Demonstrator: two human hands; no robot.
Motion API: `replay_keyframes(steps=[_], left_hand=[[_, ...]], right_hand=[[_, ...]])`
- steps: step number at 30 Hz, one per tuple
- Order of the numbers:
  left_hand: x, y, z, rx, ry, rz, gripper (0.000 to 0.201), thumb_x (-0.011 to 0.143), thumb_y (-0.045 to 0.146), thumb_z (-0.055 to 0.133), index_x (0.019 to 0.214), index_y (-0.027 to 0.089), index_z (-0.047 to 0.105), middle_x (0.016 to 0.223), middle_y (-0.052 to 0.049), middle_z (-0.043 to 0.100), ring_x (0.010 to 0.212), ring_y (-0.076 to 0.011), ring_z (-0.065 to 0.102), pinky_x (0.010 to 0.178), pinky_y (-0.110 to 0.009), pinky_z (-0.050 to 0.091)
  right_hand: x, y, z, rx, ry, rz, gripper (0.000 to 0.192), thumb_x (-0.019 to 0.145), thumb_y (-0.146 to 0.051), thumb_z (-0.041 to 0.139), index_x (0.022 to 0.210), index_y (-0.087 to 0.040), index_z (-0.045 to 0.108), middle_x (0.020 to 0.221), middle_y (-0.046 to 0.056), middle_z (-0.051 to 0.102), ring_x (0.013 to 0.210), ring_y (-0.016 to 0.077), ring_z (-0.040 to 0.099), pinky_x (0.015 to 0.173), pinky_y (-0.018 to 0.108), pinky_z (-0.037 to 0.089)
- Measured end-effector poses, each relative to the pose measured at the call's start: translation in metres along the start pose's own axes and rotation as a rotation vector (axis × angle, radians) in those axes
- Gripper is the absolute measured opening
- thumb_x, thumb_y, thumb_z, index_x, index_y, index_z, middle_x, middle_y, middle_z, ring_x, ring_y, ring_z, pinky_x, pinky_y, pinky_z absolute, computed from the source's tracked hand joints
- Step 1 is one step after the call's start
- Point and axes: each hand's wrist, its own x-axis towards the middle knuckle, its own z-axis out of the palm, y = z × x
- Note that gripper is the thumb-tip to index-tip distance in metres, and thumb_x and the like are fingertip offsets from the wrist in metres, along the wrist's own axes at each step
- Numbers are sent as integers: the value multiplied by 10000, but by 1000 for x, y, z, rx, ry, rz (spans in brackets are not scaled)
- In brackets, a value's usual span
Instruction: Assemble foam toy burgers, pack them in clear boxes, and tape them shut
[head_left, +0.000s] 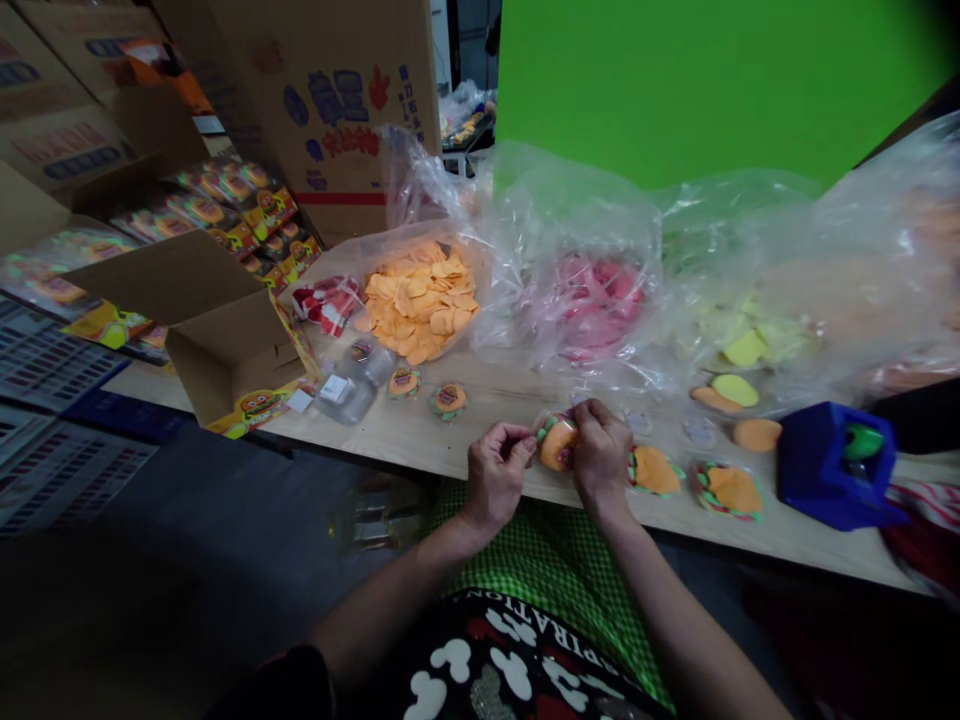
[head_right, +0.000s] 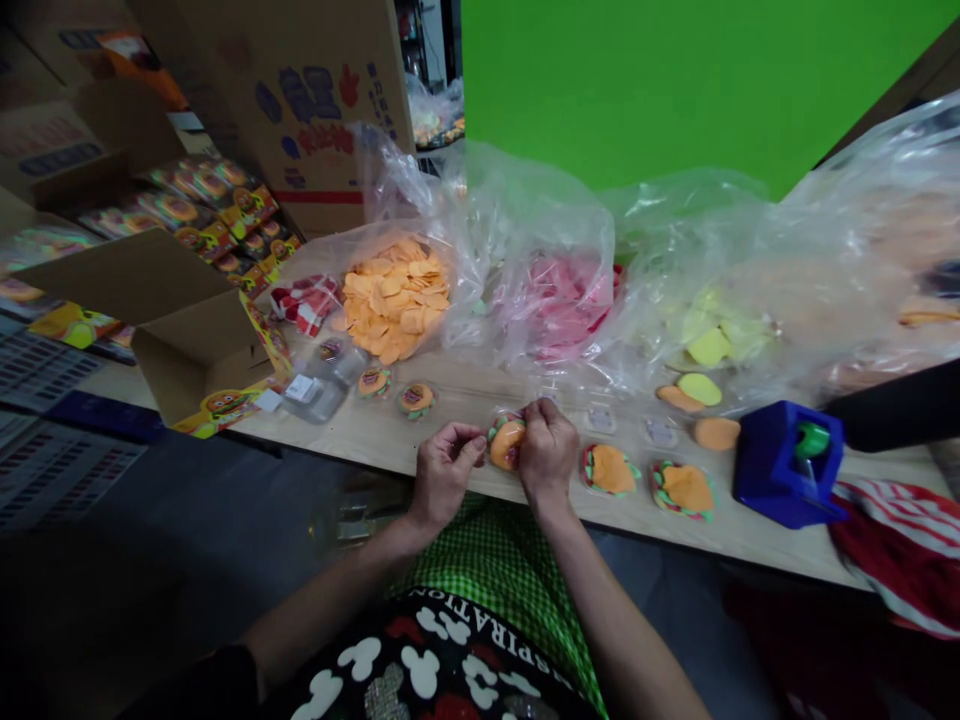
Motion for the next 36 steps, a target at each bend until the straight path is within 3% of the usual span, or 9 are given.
replay_keyframes(steps=[5,12,17,21,24,27,31,36], left_hand=[[16,8,-7,67,-119,50,272,801,390,738,885,134,698,836,-52,694,735,-140,611,702,-246,490],[19,10,-8,170,-103,49,209,802,344,680,742,147,648,647,5,613,597,-107,517,584,-223,409],[16,22,-15,148,-208,13,216,827,353,654,794,141,669,681,5,616,613,-100,513,596,-215,406],[-5,20,-33,220,-344,-55,226,845,352,652,850,133,708,765,-22,678,693,-119,567,660,-220,429],[-29,3,-48,226,-404,-203,234,799,357,700,800,124,721,751,-34,699,688,-129,580,682,-235,440],[-49,-14,-58,207,-472,-309,237,763,354,733,782,117,728,726,-39,698,679,-133,579,686,-246,437],[-63,-23,-59,168,-591,-354,223,797,332,715,881,126,721,825,-49,715,734,-137,597,717,-252,449],[-65,-21,-51,223,-557,-334,202,801,322,712,886,140,693,823,-32,697,738,-131,585,702,-246,435]], right_hand=[[-12,3,0,-171,-60,-149,295,862,-394,452,614,-236,468,532,-15,502,523,155,456,551,291,318],[-20,-1,2,-221,-97,-269,303,871,-360,425,592,-241,422,509,-16,475,499,147,447,534,281,299],[-19,-6,-3,-177,-168,-230,296,876,-377,422,613,-243,430,514,-25,461,507,148,449,528,283,305],[-55,9,-8,-125,-248,-136,342,933,-431,415,643,-248,400,553,-36,435,527,149,438,535,284,333],[-98,33,-17,-114,-363,-58,362,999,-471,374,727,-241,439,632,-25,482,582,160,477,577,291,378],[-125,53,-36,-102,-571,-46,332,1031,-472,341,846,-232,476,765,9,556,689,178,532,653,305,433],[-121,59,-63,-210,-837,-186,337,1054,-447,300,843,-235,456,838,39,534,767,197,524,706,330,447],[-100,42,-76,-399,-989,-338,354,1069,-432,273,829,-235,442,828,46,536,744,201,502,701,339,428]])
